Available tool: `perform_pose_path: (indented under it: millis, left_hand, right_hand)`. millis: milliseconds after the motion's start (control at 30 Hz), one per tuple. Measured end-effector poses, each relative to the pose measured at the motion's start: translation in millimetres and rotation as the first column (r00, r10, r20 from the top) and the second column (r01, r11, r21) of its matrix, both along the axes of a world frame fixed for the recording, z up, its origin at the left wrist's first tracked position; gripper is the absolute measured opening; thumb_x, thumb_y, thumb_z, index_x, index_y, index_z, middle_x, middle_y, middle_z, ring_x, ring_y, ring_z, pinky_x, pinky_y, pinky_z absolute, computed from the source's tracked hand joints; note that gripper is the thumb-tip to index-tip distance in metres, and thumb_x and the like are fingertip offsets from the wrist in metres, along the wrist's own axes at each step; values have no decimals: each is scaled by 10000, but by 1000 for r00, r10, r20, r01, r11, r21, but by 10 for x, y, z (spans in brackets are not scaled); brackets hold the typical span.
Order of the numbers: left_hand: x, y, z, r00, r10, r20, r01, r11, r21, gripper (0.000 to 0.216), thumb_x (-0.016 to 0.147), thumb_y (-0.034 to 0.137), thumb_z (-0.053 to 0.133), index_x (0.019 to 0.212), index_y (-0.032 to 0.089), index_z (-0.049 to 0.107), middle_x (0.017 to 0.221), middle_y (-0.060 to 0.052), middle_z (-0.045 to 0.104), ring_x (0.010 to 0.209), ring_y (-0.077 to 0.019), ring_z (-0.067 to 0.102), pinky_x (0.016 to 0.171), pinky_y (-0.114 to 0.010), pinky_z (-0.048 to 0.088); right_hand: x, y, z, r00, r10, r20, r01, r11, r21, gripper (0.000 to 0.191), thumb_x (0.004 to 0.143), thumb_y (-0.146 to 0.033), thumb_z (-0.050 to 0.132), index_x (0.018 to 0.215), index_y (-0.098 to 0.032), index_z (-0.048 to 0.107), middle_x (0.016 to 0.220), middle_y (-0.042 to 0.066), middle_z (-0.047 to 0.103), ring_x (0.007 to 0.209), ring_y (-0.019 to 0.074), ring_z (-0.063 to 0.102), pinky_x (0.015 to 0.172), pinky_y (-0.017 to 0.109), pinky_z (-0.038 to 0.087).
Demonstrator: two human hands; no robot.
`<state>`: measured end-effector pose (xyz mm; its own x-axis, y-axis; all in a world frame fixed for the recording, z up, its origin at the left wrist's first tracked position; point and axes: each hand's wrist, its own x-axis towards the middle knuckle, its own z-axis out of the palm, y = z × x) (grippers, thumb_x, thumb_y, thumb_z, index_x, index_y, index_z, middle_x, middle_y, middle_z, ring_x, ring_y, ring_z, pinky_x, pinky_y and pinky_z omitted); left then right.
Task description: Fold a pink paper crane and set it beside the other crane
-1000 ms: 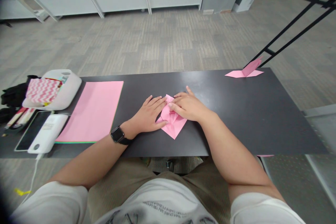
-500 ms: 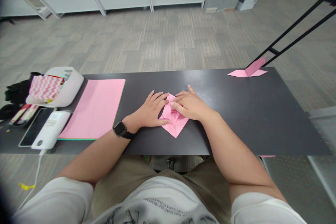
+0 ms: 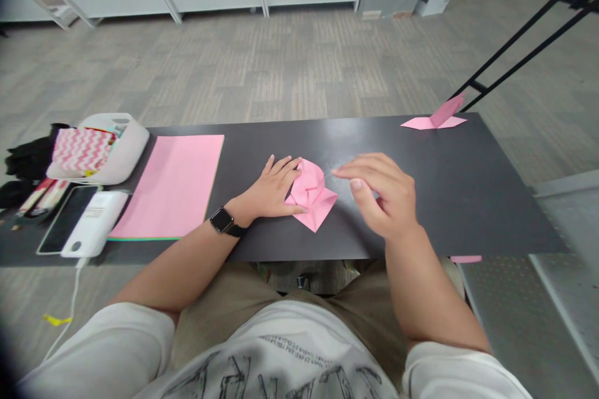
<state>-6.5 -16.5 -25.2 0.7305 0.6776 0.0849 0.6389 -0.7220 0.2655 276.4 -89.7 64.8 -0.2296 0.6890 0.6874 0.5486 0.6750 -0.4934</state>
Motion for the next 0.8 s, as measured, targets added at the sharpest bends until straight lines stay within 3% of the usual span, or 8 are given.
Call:
perform_pose_path:
  millis: [133,267,467,800]
  left_hand:
    - [23,-21,8,1000,17,-5,-17,1000,-12,1013,879,814,688,1594,118,514,1783,-227,329,1657,-472,275,1354,-740,52]
    - [30,-23,18,1000,15,-14,-15,1000,-22,1025,875,810,695,1599,109,503,1787,-228,319,1665,-470,257,1352,-746,60]
    - [-7,-1,37,1000,27,-14,-28,999,-19,693,1076,616,485,1585,147,525,1786,-168,357,1670,-393,291,1363,-724,77]
    - [-109,96,75,998,-17,-55,11,995,-95,565,1137,426,321,1647,233,470,1816,-90,314,1697,-315,256,1366,-721,34]
  right_hand:
    - [-110,-518,-157,989,103,104,-89,988,-129,242,1055,-214,586,1127,-272,810,1007,49,831,913,229,757,883,423,588]
    - [-269,-748,-506,967,60,249,11,961,-278,202,1061,-234,616,1132,-250,804,1066,59,826,946,231,737,897,421,572]
    - [-437,-709,-835,920,-12,393,127,955,-268,285,1056,-283,634,1304,-259,772,1239,97,783,1115,278,692,965,461,500]
    - [-610,-607,-860,844,-78,531,235,943,-235,373,1049,-403,668,1395,-292,755,1205,114,707,1127,291,596,953,449,388]
